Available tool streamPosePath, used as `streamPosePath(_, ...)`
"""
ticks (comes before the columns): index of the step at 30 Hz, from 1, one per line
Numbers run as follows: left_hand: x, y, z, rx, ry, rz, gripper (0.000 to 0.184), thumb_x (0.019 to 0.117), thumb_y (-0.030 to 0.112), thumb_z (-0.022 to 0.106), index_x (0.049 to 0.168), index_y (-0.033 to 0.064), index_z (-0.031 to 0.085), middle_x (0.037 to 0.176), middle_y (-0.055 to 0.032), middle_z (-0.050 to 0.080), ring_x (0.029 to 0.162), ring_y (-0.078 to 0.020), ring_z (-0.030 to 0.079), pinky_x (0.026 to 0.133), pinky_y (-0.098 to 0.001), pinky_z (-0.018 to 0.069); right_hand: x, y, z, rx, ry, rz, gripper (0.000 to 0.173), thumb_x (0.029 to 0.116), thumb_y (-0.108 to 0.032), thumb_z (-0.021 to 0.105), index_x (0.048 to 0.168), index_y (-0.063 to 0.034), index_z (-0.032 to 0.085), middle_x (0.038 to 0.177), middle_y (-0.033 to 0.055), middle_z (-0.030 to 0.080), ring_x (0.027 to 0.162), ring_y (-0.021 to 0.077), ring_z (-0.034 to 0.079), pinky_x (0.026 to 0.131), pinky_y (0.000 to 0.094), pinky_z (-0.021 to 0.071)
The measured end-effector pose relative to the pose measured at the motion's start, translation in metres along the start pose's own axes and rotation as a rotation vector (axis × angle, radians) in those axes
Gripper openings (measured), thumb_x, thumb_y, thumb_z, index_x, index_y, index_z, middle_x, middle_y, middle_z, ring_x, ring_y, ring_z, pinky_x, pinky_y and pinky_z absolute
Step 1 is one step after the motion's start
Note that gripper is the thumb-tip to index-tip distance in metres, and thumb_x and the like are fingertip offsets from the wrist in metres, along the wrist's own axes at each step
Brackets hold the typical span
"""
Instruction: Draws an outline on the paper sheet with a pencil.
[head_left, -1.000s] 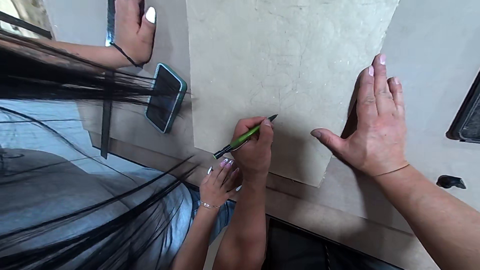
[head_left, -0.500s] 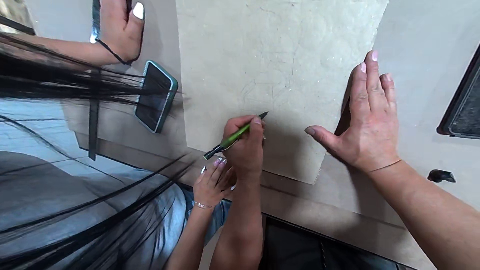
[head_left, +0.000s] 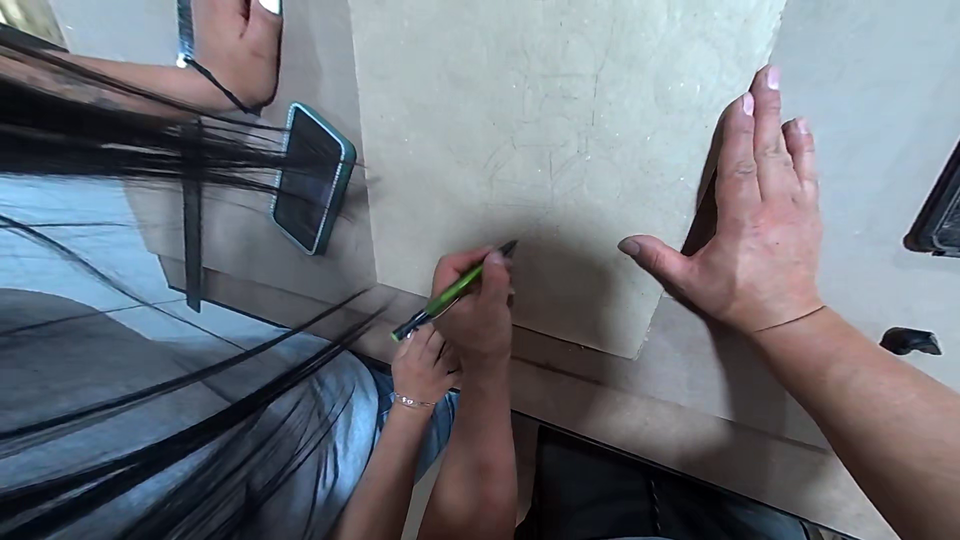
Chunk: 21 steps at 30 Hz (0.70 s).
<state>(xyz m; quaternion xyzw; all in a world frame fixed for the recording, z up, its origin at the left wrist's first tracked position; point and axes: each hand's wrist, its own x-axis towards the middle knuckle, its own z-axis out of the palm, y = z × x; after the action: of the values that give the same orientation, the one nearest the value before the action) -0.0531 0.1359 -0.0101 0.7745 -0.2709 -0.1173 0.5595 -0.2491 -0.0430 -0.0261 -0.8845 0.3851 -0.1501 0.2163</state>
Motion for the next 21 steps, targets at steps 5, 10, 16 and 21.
streamPosePath(5, 0.001, -0.002, -0.013, -0.086, 0.064, -0.06, 0.004, 0.0966, 0.003, 0.063, 0.101, 0.0014, 0.062, 0.081, -0.0079, 0.073, 0.064, -0.0148, 0.071, 0.054, -0.0272, 0.0591, 0.0, 0.0, -0.001, -0.009, -0.014, -0.003, 0.126, 0.0803, -0.088, 0.05, 0.16, 0.0055, 0.022, 0.166, 0.0259, 0.024, 0.153, 0.036, 0.031, 0.127, 0.0538, 0.0166)
streamPosePath(10, 0.03, -0.006, -0.009, -0.102, 0.083, -0.027, 0.004, 0.0977, 0.004, 0.062, 0.098, -0.0004, 0.062, 0.078, -0.0108, 0.073, 0.064, -0.0182, 0.071, 0.057, -0.0306, 0.0598, 0.0, 0.0, 0.0, -0.006, -0.004, 0.002, 0.126, 0.0795, -0.087, 0.053, 0.16, 0.0047, 0.023, 0.167, 0.0249, 0.024, 0.153, 0.0352, 0.031, 0.128, 0.0532, 0.0166)
streamPosePath(16, 0.041, -0.008, -0.004, -0.11, 0.049, 0.016, 0.004, 0.0976, 0.002, 0.061, 0.097, -0.002, 0.061, 0.077, -0.0119, 0.072, 0.063, -0.0189, 0.07, 0.055, -0.0305, 0.0587, -0.001, 0.001, 0.0, -0.018, -0.016, 0.004, 0.125, 0.0798, -0.088, 0.052, 0.16, 0.0048, 0.025, 0.166, 0.0247, 0.026, 0.153, 0.0353, 0.031, 0.127, 0.0543, 0.017)
streamPosePath(21, 0.045, -0.008, -0.005, -0.102, 0.013, 0.045, 0.004, 0.0976, 0.002, 0.061, 0.097, -0.002, 0.06, 0.076, -0.0115, 0.072, 0.062, -0.0186, 0.07, 0.054, -0.0307, 0.0586, 0.0, 0.0, -0.001, -0.03, -0.027, 0.012, 0.126, 0.0791, -0.089, 0.05, 0.159, 0.0055, 0.026, 0.164, 0.0266, 0.03, 0.151, 0.0374, 0.034, 0.127, 0.0547, 0.0179)
